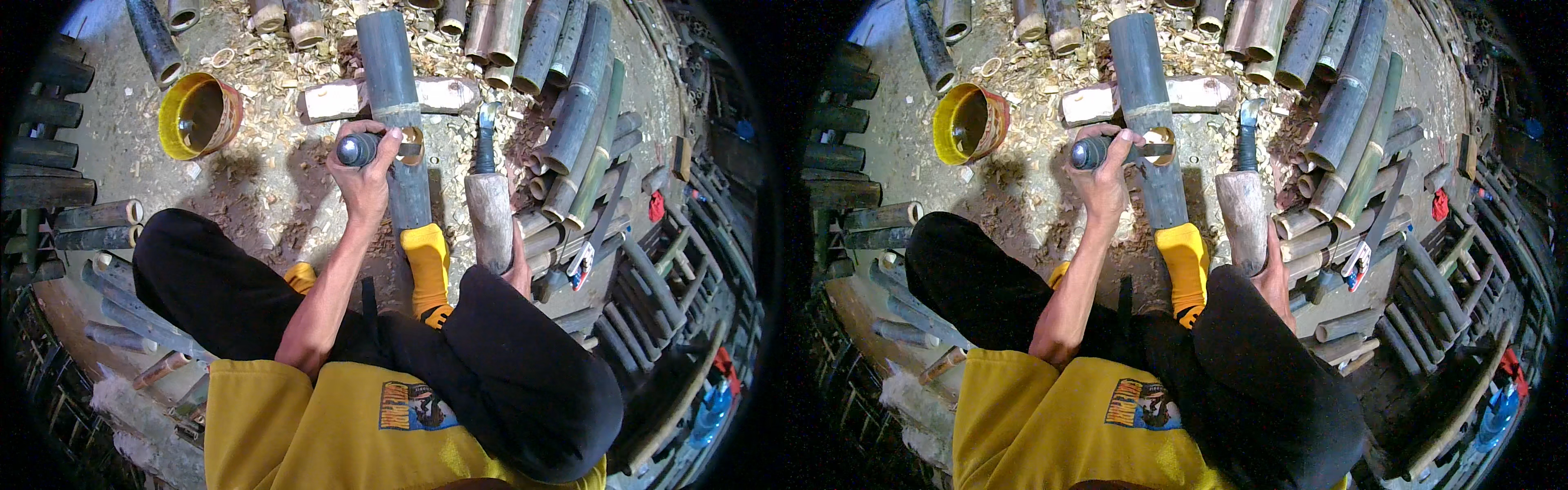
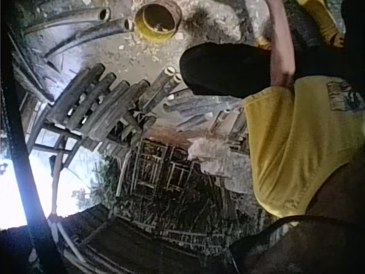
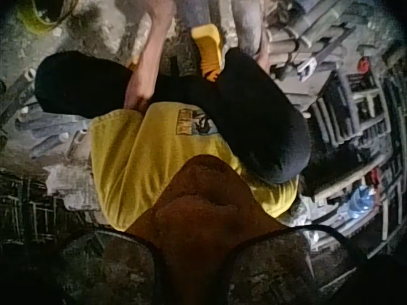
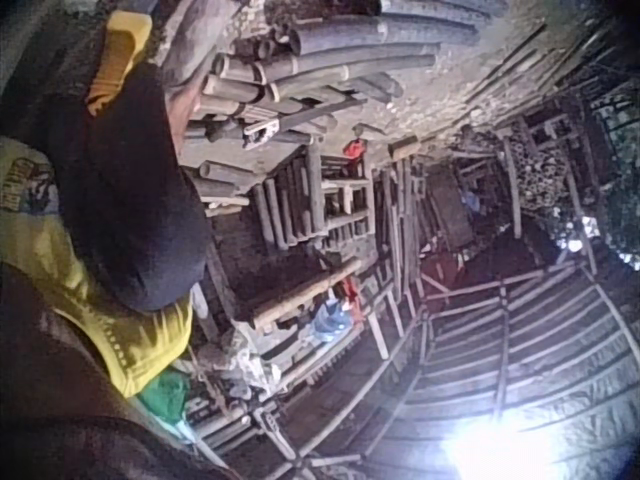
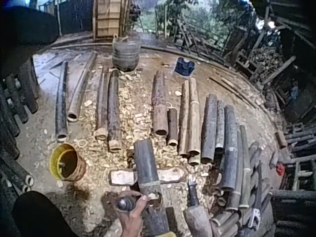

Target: The person carves a hole into a bamboo section using a chisel and a wooden mallet.

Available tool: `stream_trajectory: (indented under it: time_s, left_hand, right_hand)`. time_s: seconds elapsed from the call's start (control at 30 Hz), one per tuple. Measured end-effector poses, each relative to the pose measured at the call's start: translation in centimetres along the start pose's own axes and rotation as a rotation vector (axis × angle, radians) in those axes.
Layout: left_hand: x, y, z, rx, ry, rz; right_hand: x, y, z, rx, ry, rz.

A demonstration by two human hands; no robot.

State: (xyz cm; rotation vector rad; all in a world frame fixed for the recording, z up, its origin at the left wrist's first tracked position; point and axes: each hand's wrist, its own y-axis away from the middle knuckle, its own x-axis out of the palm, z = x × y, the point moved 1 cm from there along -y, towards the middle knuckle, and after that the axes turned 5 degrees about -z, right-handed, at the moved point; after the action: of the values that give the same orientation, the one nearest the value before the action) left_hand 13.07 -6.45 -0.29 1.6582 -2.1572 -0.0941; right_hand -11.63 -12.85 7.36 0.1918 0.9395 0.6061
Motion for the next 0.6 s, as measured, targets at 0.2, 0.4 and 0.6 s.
stream_trajectory:
  time_s: [0.2,0.4,0.6]
  left_hand:
    - [0.1,-0.2,-0.2,0.024,0.013,0.040]
    - [0.4,0.0,-0.1,0.103,0.007,0.062]
    - [2.5,1.9,-0.3,0.104,0.235,-0.008]
  right_hand:
    - [-0.5,-1.0,1.2,-0.057,-0.001,0.044]
    - [-1.8,-3.7,4.1,-0.343,0.040,0.061]
    - [-3.8,-5.8,15.0,-0.688,0.013,0.127]
